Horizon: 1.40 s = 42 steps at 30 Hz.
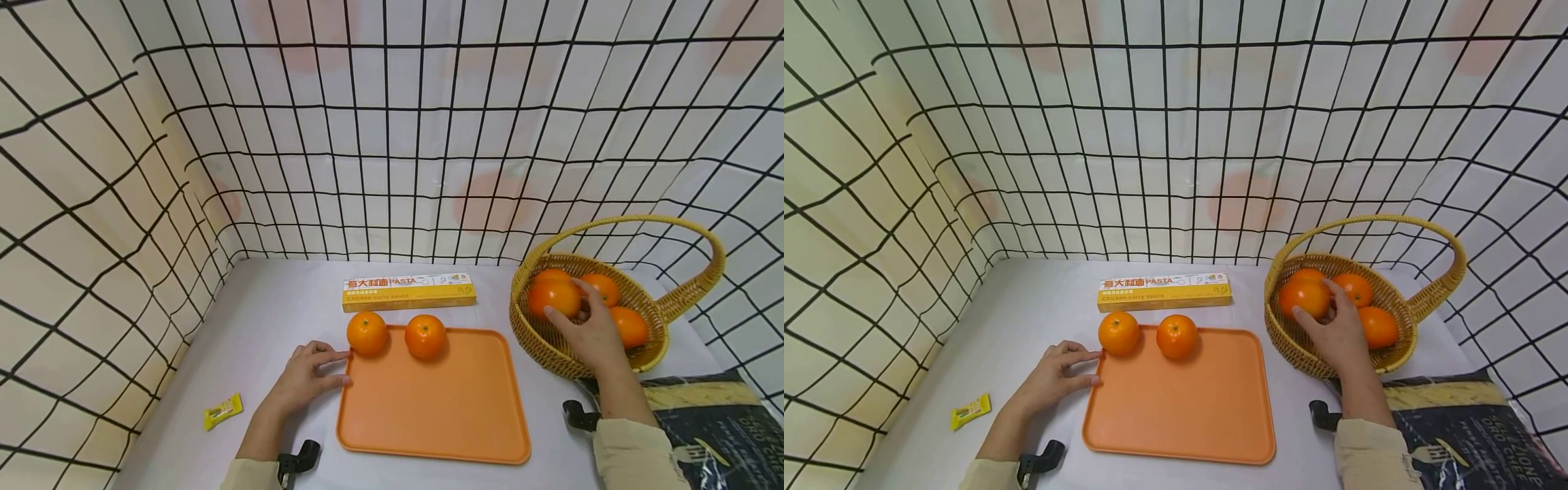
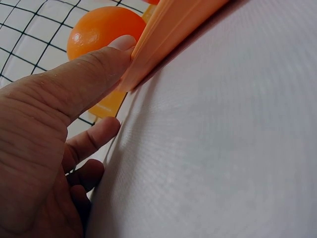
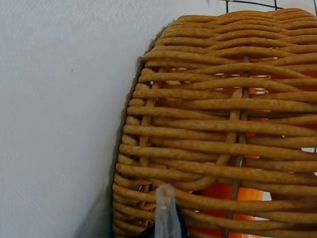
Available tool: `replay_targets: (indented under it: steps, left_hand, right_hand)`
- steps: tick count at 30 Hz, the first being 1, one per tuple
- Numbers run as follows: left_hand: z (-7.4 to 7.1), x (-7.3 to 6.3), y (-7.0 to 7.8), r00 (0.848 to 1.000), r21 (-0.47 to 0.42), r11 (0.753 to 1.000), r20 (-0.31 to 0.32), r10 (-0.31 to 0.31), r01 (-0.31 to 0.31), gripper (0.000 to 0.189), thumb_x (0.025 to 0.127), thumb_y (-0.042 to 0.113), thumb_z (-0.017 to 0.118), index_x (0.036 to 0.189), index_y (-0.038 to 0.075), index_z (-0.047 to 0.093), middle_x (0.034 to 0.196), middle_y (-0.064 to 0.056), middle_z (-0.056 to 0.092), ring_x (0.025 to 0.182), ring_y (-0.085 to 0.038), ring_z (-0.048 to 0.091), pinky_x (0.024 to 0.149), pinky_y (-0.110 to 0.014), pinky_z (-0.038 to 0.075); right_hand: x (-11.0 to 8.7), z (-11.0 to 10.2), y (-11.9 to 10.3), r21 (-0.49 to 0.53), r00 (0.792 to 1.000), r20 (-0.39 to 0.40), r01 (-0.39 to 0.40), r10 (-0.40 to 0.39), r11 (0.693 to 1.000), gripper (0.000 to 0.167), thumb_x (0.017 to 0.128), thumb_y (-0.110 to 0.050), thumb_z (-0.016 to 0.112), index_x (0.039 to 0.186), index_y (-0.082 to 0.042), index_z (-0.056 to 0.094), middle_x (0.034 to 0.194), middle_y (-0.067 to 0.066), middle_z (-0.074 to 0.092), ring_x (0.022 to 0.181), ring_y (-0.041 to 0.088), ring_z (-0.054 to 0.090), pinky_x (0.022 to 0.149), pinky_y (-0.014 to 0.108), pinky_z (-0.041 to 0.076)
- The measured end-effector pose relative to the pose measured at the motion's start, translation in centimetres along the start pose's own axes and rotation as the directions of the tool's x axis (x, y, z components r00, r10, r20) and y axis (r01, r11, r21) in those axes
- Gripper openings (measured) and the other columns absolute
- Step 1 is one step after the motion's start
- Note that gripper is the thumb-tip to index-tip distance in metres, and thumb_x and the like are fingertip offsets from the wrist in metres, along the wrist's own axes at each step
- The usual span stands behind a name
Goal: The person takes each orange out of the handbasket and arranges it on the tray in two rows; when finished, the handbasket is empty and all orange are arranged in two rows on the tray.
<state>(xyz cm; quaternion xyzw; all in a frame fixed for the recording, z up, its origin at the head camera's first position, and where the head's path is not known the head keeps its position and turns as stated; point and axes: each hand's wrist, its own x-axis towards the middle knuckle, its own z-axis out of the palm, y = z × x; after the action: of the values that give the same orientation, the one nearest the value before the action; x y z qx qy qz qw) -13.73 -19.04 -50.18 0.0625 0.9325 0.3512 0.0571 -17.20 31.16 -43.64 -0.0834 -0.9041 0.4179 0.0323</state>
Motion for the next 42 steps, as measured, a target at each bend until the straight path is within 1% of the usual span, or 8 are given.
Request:
replay_targets:
  steps: [8, 11, 16, 22, 28, 33, 38, 42]
  left_hand:
    - [-0.1, 0.0, 0.1, 1.0, 0.003, 1.0, 0.0, -0.004, 0.004, 0.044, 0.078, 0.047, 0.086, 0.12, 0.038, 0.076, 0.115, 0.006, 0.06, 0.11, -0.017, 0.047, 0.09, -0.038, 0.044]
    - [-0.1, 0.0, 0.2, 1.0, 0.002, 1.0, 0.001, -0.007, 0.007, 0.044, 0.078, 0.047, 0.086, 0.12, 0.039, 0.076, 0.115, 0.007, 0.06, 0.11, -0.017, 0.046, 0.09, -0.037, 0.044]
    - [-0.1, 0.0, 0.2, 1.0, 0.001, 1.0, 0.004, -0.006, 0.006, 0.044, 0.078, 0.046, 0.087, 0.12, 0.038, 0.076, 0.116, 0.008, 0.06, 0.109, -0.016, 0.046, 0.089, -0.036, 0.043]
    - [-0.1, 0.0, 0.0, 1.0, 0.002, 1.0, 0.004, -0.007, 0.007, 0.044, 0.078, 0.046, 0.087, 0.12, 0.038, 0.076, 0.116, 0.008, 0.059, 0.109, -0.016, 0.046, 0.09, -0.036, 0.043]
    - [0.0, 0.0, 0.0, 1.0, -0.002, 1.0, 0.0, -0.004, 0.004, 0.043, 0.079, 0.047, 0.086, 0.12, 0.038, 0.076, 0.115, 0.007, 0.06, 0.109, -0.016, 0.046, 0.09, -0.037, 0.043]
    - [0.0, 0.1, -0.1, 1.0, -0.001, 1.0, -0.004, 0.004, -0.004, 0.043, 0.079, 0.047, 0.086, 0.12, 0.038, 0.076, 0.115, 0.007, 0.06, 0.108, -0.016, 0.046, 0.089, -0.036, 0.043]
    - [-0.1, 0.0, -0.1, 1.0, -0.001, 1.0, -0.001, 0.006, -0.006, 0.043, 0.078, 0.046, 0.087, 0.12, 0.038, 0.076, 0.115, 0.007, 0.06, 0.109, -0.016, 0.046, 0.09, -0.036, 0.043]
    - [0.0, 0.1, -0.1, 1.0, 0.004, 1.0, 0.0, 0.004, -0.004, 0.044, 0.079, 0.048, 0.086, 0.12, 0.038, 0.075, 0.116, 0.007, 0.06, 0.109, -0.016, 0.046, 0.09, -0.037, 0.043]
  right_hand:
    - [-0.3, 0.0, -0.3, 0.022, 0.996, -0.092, -0.004, 0.006, 1.0, 0.086, 0.095, -0.05, 0.067, 0.162, -0.016, 0.024, 0.151, 0.029, 0.032, 0.125, 0.043, 0.046, 0.086, 0.036, 0.044]
    - [-0.5, 0.0, -0.6, 0.07, 0.992, -0.114, -0.041, 0.049, 0.997, 0.087, 0.095, -0.049, 0.068, 0.162, -0.019, 0.022, 0.154, 0.025, 0.026, 0.134, 0.045, 0.043, 0.095, 0.048, 0.049]
    - [-1.3, -0.3, -1.2, 0.165, 0.983, -0.151, -0.081, 0.107, 0.983, 0.085, 0.094, -0.045, 0.07, 0.163, -0.031, 0.021, 0.162, 0.017, 0.02, 0.145, 0.044, 0.037, 0.113, 0.063, 0.038]
    - [-2.8, -0.4, -2.3, 0.2, 0.979, -0.185, -0.05, 0.088, 0.979, 0.081, 0.095, -0.037, 0.072, 0.159, -0.042, 0.024, 0.163, 0.011, 0.028, 0.141, 0.032, 0.042, 0.116, 0.036, 0.042]
    - [-4.5, 0.8, -3.6, 0.218, 0.981, -0.191, 0.085, -0.043, 0.972, 0.086, 0.091, -0.024, 0.079, 0.159, -0.034, 0.028, 0.151, 0.008, 0.036, 0.126, 0.002, 0.047, 0.092, 0.001, 0.04]
    - [-5.6, 1.9, -5.0, 0.189, 0.987, -0.154, 0.072, -0.043, 0.979, 0.09, 0.088, -0.03, 0.082, 0.16, -0.034, 0.027, 0.157, 0.01, 0.034, 0.131, 0.023, 0.047, 0.097, 0.004, 0.039]
    - [-6.2, 3.3, -6.0, 0.181, 0.985, -0.156, 0.107, -0.079, 0.978, 0.092, 0.082, -0.025, 0.087, 0.158, -0.025, 0.035, 0.153, 0.01, 0.039, 0.123, 0.017, 0.049, 0.09, -0.001, 0.036]
    - [-6.4, 4.3, -6.4, 0.163, 0.983, -0.135, 0.144, -0.122, 0.976, 0.09, 0.079, -0.027, 0.09, 0.155, -0.017, 0.041, 0.15, 0.012, 0.043, 0.13, 0.026, 0.049, 0.091, -0.003, 0.033]
